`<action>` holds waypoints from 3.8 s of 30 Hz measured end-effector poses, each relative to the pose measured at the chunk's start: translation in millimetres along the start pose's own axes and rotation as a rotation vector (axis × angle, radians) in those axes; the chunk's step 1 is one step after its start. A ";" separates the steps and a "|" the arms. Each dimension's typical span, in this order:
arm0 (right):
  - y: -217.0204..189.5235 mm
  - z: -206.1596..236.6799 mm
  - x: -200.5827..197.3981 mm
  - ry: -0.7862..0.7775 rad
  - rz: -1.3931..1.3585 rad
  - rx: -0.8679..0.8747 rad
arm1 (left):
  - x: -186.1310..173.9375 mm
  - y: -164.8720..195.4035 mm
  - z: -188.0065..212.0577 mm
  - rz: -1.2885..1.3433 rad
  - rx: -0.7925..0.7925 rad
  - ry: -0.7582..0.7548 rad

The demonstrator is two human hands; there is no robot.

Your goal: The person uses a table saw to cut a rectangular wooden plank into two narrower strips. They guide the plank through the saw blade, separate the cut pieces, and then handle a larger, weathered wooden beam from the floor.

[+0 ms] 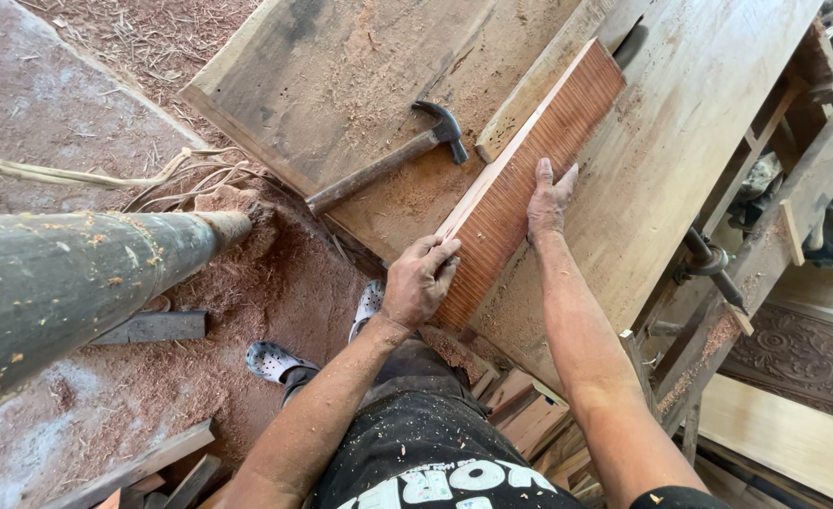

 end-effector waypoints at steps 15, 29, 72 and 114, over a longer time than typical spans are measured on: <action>0.9 -19.2 -8.4 0.048 -0.046 -0.009 | 1.0 22.4 -10.9 -0.060 -0.011 0.020; -39.2 60.9 0.9 0.089 -0.274 -0.058 | -4.1 37.3 -15.3 -0.113 0.037 0.069; -32.0 14.4 -5.4 0.080 -0.349 -0.041 | 20.9 54.2 -55.5 -0.160 0.044 0.065; -4.3 -31.6 -8.2 0.058 -0.341 0.028 | 50.9 57.9 -96.2 -0.164 0.063 0.072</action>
Point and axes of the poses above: each hand's wrist, its own z-axis away from the middle knuckle, its own x-axis out of the palm, y = z × x, the point moved 9 cm from there along -z, towards the middle knuckle, and after that the axes turned 15 degrees about -x, right-handed, at the moved point
